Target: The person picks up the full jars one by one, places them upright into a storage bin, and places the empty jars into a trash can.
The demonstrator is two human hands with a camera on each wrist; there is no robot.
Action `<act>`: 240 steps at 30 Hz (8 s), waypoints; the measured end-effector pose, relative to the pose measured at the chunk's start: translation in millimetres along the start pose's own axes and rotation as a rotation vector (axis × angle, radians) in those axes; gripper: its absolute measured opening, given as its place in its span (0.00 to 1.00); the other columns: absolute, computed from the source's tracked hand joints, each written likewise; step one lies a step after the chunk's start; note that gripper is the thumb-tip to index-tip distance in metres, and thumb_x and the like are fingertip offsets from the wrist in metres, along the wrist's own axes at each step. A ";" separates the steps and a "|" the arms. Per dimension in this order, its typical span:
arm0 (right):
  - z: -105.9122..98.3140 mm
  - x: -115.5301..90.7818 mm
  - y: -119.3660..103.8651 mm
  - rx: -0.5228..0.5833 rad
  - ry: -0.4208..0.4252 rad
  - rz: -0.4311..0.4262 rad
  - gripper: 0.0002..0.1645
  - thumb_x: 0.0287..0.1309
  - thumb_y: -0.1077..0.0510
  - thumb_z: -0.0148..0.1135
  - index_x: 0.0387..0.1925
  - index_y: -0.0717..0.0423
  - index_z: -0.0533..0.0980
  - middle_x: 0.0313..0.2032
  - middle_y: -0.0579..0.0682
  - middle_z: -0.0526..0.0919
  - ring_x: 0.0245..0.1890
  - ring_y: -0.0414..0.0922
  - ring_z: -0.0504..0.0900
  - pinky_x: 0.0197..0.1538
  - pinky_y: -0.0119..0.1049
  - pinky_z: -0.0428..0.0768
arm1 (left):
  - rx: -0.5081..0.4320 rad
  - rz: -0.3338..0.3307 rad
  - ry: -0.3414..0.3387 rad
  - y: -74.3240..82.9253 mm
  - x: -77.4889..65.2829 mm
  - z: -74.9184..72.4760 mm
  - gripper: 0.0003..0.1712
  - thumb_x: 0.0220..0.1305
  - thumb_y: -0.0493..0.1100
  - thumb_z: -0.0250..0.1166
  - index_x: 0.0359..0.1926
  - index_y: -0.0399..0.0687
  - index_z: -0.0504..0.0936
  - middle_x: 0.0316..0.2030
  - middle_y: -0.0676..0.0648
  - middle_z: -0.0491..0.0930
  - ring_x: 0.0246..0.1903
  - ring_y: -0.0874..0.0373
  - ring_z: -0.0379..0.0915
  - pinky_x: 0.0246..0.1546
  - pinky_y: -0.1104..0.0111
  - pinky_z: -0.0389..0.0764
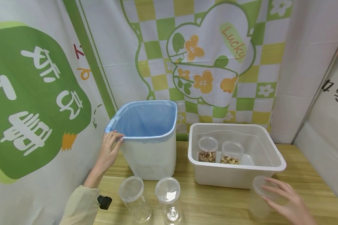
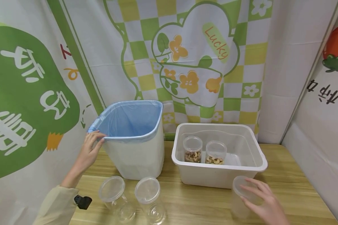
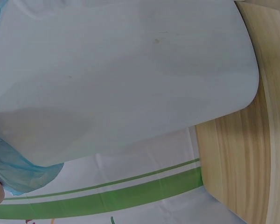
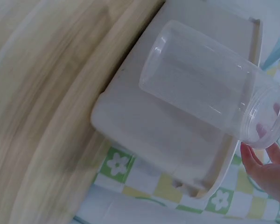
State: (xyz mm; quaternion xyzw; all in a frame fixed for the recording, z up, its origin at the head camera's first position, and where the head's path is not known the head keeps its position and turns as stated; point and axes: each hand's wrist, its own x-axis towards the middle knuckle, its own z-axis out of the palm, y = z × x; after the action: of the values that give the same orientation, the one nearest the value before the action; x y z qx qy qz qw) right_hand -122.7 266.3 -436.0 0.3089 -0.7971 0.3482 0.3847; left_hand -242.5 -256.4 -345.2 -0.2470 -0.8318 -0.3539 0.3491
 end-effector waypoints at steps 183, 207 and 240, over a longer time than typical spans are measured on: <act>174.7 121.1 -95.8 0.405 -0.463 -0.010 0.14 0.49 0.57 0.61 0.41 0.52 0.77 0.47 0.51 0.75 0.50 0.44 0.71 0.52 0.38 0.71 | -0.009 -0.027 0.006 -3.7 -3.7 4.9 0.07 0.58 0.28 0.51 0.37 0.29 0.73 0.38 0.34 0.68 0.49 0.40 0.55 0.61 0.46 0.35; 184.6 83.8 -95.9 0.450 -0.462 0.112 0.24 0.44 0.52 0.66 0.47 0.47 0.74 0.57 0.47 0.66 0.55 0.48 0.68 0.54 0.46 0.69 | -0.008 -0.010 0.024 -3.2 -2.6 6.0 0.07 0.57 0.26 0.51 0.37 0.29 0.73 0.37 0.35 0.69 0.48 0.41 0.56 0.59 0.43 0.34; 200.6 72.8 -99.9 0.458 -0.315 0.172 0.29 0.34 0.56 0.73 0.45 0.48 0.75 0.52 0.51 0.69 0.50 0.50 0.70 0.48 0.42 0.73 | 0.006 -0.023 0.026 -4.5 -4.3 6.5 0.07 0.58 0.28 0.52 0.37 0.30 0.73 0.37 0.35 0.68 0.48 0.41 0.56 0.60 0.44 0.35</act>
State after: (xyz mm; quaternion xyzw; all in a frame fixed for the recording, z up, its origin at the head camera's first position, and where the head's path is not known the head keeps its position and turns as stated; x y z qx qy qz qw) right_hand -163.9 34.3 -436.5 0.3692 -0.7710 0.4982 0.1455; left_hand -245.4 -255.0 -353.6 -0.2317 -0.8310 -0.3588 0.3565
